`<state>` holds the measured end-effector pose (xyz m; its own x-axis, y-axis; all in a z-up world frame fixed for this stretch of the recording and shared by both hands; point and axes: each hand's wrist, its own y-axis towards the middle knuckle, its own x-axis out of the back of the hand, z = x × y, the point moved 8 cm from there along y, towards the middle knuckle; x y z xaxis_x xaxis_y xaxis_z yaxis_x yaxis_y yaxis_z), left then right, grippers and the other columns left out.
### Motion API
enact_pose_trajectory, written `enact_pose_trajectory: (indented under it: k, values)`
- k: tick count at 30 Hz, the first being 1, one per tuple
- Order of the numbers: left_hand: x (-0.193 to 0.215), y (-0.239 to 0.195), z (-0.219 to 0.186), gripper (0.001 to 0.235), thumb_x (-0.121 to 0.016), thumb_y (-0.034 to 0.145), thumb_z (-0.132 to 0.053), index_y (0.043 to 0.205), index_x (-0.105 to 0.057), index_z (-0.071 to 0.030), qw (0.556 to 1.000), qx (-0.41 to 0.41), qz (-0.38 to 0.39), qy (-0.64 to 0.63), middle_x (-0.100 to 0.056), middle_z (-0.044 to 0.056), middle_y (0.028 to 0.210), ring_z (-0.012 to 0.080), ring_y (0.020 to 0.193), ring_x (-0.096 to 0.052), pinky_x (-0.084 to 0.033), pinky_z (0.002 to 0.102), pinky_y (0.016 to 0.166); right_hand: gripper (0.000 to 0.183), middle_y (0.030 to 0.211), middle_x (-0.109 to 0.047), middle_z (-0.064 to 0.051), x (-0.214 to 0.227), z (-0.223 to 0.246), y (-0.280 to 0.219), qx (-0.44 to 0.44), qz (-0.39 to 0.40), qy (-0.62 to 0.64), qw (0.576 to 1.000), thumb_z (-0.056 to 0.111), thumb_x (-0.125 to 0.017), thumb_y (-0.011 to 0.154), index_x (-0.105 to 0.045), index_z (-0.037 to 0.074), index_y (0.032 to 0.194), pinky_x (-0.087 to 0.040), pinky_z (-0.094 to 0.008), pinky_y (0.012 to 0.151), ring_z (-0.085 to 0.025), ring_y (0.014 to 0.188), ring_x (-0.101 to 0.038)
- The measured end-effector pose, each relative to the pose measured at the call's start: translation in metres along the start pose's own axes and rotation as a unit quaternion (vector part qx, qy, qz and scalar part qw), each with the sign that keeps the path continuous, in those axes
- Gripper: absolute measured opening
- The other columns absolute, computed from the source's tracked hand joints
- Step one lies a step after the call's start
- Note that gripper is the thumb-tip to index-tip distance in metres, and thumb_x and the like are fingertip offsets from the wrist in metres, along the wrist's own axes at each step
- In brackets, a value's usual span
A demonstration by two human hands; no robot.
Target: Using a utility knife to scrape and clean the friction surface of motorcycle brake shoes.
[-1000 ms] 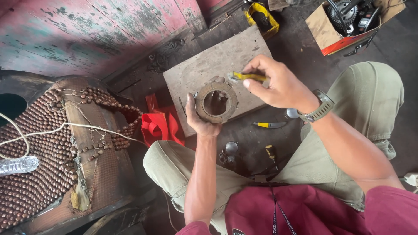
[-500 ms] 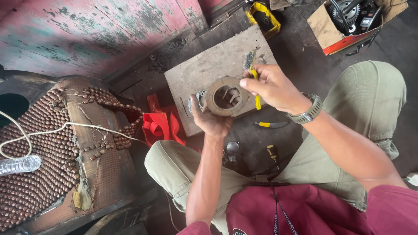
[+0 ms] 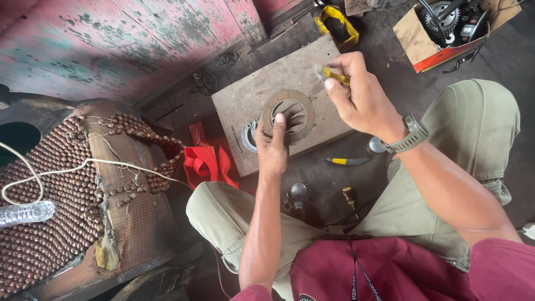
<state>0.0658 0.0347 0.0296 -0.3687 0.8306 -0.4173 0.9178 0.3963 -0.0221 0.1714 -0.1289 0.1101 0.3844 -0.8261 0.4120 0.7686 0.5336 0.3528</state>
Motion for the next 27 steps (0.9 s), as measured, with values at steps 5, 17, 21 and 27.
enact_pose_trajectory:
  k: [5, 17, 21, 27]
  values:
    - [-0.001, 0.000, -0.001, 0.035, -0.053, 0.108, -0.028, 0.130, -0.059, -0.001, 0.998, 0.031, -0.003, 0.054, -0.074, 0.014, 0.113, 0.0196, 0.091, -0.074, -0.061, 0.027, 0.069, 0.015, 0.102, -0.062, -0.014, 0.000, 0.026, -0.004, 0.165, -0.002, -0.107, 0.981, -0.001, -0.067, 0.096, -0.056, -0.004, 0.107, -0.043, -0.035, 0.077, -0.024, 0.081, -0.056]
    - [0.003, 0.005, 0.005, 0.032, -0.055, 0.106, -0.022, 0.122, -0.065, 0.003, 0.989, 0.079, 0.019, 0.124, -0.073, 0.014, 0.097, 0.0176, 0.081, -0.072, -0.062, 0.027, 0.063, 0.013, 0.090, -0.066, -0.001, 0.002, 0.031, -0.005, 0.246, -0.003, -0.250, 0.937, 0.005, -0.075, 0.094, -0.064, 0.009, 0.089, -0.037, -0.035, 0.084, -0.017, 0.079, -0.057]
    - [0.008, 0.004, 0.004, 0.032, -0.057, 0.105, -0.025, 0.117, -0.069, 0.003, 0.985, 0.071, 0.018, 0.156, -0.075, 0.010, 0.087, 0.0142, 0.071, -0.069, -0.057, 0.023, 0.060, 0.011, 0.092, -0.065, -0.001, 0.019, 0.019, 0.000, 0.210, -0.056, -0.352, 0.911, 0.003, -0.075, 0.093, -0.066, 0.010, 0.094, -0.036, -0.034, 0.089, -0.020, 0.081, -0.053]
    - [0.005, 0.003, 0.007, 0.035, -0.056, 0.105, -0.027, 0.118, -0.070, 0.003, 0.985, 0.109, 0.019, 0.131, -0.074, 0.012, 0.087, 0.0148, 0.073, -0.070, -0.060, 0.025, 0.061, 0.014, 0.092, -0.063, -0.001, -0.006, 0.024, -0.006, 0.258, -0.014, -0.306, 0.917, 0.006, -0.076, 0.094, -0.064, 0.011, 0.089, -0.037, -0.035, 0.085, -0.017, 0.082, -0.054]
